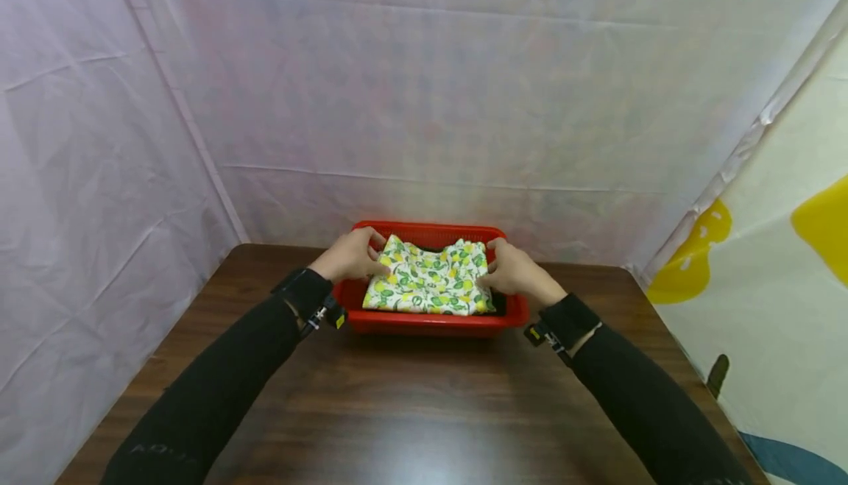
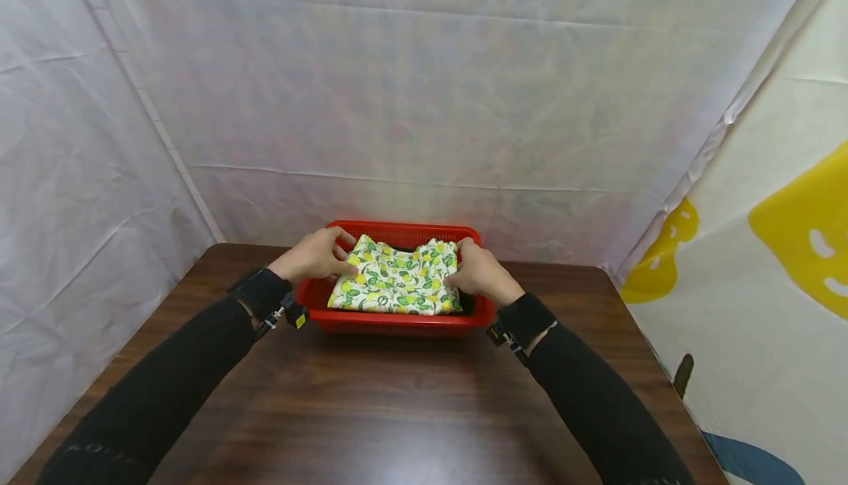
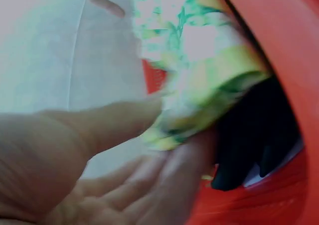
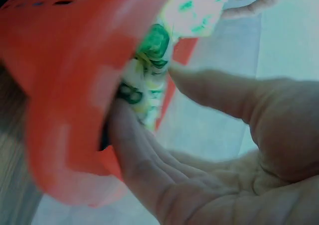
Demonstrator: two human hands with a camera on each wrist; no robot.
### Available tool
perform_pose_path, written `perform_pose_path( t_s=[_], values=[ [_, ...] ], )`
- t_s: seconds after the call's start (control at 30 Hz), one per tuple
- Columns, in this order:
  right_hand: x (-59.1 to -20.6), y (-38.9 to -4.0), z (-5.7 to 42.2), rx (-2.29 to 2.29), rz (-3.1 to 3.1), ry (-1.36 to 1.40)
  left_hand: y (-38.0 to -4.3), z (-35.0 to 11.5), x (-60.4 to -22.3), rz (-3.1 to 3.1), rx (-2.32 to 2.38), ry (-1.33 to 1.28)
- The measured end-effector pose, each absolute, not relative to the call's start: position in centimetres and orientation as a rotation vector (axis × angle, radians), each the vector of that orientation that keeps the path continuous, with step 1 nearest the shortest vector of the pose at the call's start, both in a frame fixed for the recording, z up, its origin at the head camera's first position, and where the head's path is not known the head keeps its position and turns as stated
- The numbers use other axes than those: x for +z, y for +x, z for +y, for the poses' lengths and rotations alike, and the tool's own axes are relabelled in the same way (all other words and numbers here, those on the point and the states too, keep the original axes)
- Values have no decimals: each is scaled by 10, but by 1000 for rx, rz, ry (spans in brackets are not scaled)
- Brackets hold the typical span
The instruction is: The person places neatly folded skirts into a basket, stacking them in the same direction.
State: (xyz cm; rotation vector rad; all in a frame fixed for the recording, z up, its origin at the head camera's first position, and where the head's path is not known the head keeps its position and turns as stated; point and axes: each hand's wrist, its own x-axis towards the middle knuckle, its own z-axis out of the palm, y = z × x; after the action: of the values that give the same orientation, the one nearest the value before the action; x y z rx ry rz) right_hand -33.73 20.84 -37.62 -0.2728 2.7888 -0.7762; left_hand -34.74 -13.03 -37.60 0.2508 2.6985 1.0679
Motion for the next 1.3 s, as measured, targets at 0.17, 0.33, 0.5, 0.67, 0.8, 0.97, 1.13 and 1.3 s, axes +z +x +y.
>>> perform_pose_path(
  t_s=[0.17, 0.33, 0.5, 0.67, 0.8, 0.97, 1.13, 1.3],
  values=[
    [-381, -330, 210, -678, 2778, -336, -346, -131, -384, 2705, 803, 331],
    [-384, -328, 213, -655, 2817, -406, -343, -133, -388, 2795, 694, 381],
    [-391, -328, 215, -614, 2861, -484, -338, -135, -389, 2815, 703, 411],
    [-394, -326, 219, -647, 2901, -555, -333, -137, -386, 2837, 731, 428],
    [-395, -323, 223, -686, 2941, -626, -328, -143, -385, 2873, 777, 428],
    [-399, -320, 230, -712, 2994, -698, -323, -149, -388, 2921, 859, 479],
    [-402, -318, 237, -718, 3060, -780, -322, -159, -392, 2958, 916, 565],
    [-405, -317, 246, -687, 3111, -921, -319, -167, -393, 2992, 938, 590]
  ],
)
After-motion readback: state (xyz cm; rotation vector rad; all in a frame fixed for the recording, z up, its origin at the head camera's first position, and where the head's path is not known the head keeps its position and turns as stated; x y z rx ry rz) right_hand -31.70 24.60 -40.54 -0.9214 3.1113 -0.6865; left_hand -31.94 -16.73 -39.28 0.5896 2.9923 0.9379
